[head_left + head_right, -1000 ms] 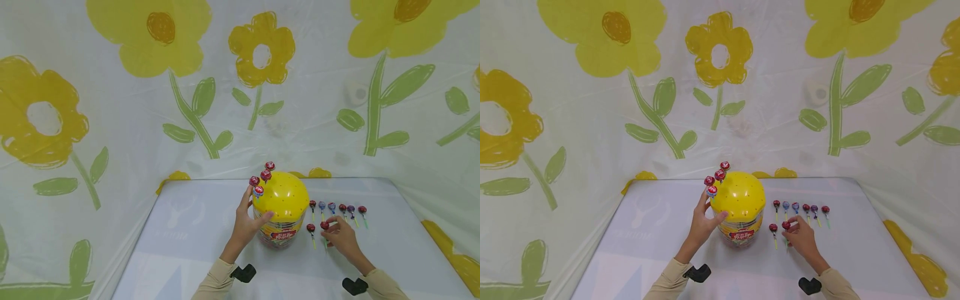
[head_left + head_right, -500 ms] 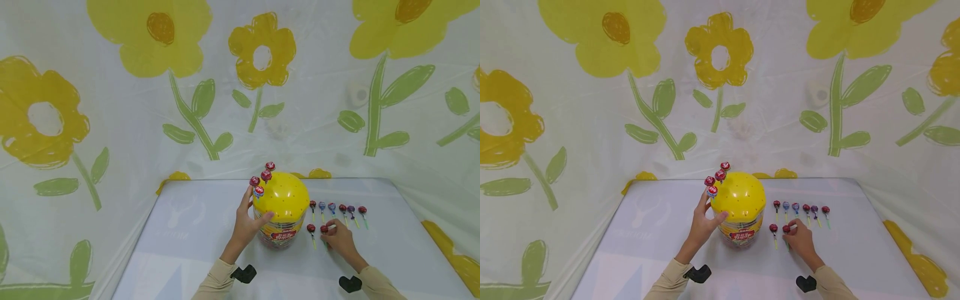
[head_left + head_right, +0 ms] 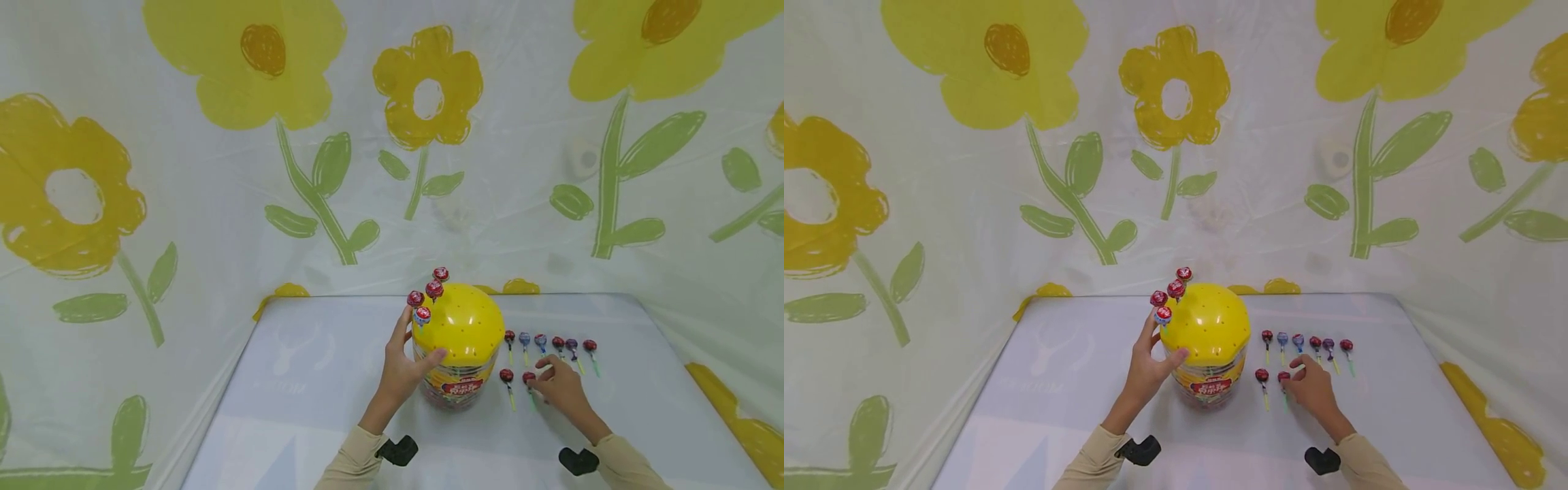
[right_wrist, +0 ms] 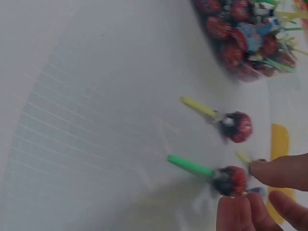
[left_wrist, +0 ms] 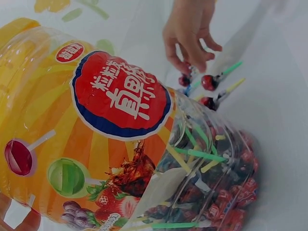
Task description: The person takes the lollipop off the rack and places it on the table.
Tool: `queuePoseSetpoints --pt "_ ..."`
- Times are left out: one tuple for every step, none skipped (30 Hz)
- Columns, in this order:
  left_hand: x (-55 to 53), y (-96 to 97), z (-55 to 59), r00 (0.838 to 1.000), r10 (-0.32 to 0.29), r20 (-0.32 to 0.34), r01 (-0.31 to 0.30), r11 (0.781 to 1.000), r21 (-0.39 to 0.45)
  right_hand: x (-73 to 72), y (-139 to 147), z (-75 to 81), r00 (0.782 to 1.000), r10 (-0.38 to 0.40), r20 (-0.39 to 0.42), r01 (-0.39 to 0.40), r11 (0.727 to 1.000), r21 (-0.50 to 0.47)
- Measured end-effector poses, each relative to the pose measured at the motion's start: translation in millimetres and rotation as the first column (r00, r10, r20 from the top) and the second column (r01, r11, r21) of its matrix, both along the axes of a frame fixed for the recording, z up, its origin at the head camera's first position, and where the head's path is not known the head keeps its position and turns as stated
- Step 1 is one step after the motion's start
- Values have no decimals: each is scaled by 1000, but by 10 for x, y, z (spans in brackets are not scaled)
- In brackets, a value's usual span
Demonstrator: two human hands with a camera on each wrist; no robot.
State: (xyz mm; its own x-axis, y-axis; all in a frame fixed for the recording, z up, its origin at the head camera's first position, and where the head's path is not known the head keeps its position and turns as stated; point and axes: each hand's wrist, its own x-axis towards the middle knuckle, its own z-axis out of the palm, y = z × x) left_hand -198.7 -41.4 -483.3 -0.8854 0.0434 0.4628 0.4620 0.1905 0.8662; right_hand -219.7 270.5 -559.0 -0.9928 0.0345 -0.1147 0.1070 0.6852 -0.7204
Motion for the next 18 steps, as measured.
queuePoseSetpoints --pt "2 -2 2 1000 1 0 -1 1000 1 -7 6 43 1000 8 -15 -9 1000 -4" --pt "3 -3 2 1000 1 1 -1 1000 1 -14 11 84 1000 14 -25 -14 1000 -10" --pt "3 -5 1 1000 1 3 -1 1000 2 -21 17 130 999 21 -38 -22 1000 -20" --pt "2 -5 0 1000 0 7 0 1000 2 -28 24 176 998 28 -56 -30 999 -28" --pt "1 -5 -2 1000 -1 6 1 1000 4 -34 30 224 997 37 -74 -40 999 -38" --pt "-2 -5 -6 1000 -3 9 3 1000 6 -41 35 280 995 42 -90 -47 998 -50" --pt "-5 -4 -9 1000 -4 13 4 1000 6 -48 37 342 993 49 -108 -56 996 -64" --pt "-5 -3 -8 1000 -6 16 6 1000 8 -52 37 402 991 52 -121 -62 995 -78" --pt "-3 -1 -1 1000 -7 25 7 1000 7 -56 37 468 989 56 -137 -69 993 -93" --pt "22 0 47 1000 -9 30 9 1000 7 -59 34 538 986 60 -153 -78 991 -109" --pt "49 3 99 999 -12 35 12 1000 9 -61 27 610 984 65 -168 -85 989 -117" --pt "75 6 151 999 -13 37 13 1000 6 -63 18 685 981 66 -184 -90 988 -123" --pt "76 6 153 999 -13 36 12 1000 5 -64 6 757 977 70 -203 -98 987 -131" --pt "76 5 152 999 -12 34 12 1000 4 -62 -10 828 972 72 -222 -104 986 -134" --pt "75 4 149 999 -12 30 11 1000 3 -60 -25 893 968 77 -240 -111 985 -134" --pt "72 2 140 1000 -11 22 11 1000 4 -58 -43 956 963 82 -256 -118 984 -130" --pt "48 1 91 1000 -8 18 8 1000 4 -54 -62 1015 959 86 -271 -123 985 -124" --pt "22 -2 40 1000 -6 11 6 1000 4 -51 -82 1071 955 88 -284 -127 984 -123"
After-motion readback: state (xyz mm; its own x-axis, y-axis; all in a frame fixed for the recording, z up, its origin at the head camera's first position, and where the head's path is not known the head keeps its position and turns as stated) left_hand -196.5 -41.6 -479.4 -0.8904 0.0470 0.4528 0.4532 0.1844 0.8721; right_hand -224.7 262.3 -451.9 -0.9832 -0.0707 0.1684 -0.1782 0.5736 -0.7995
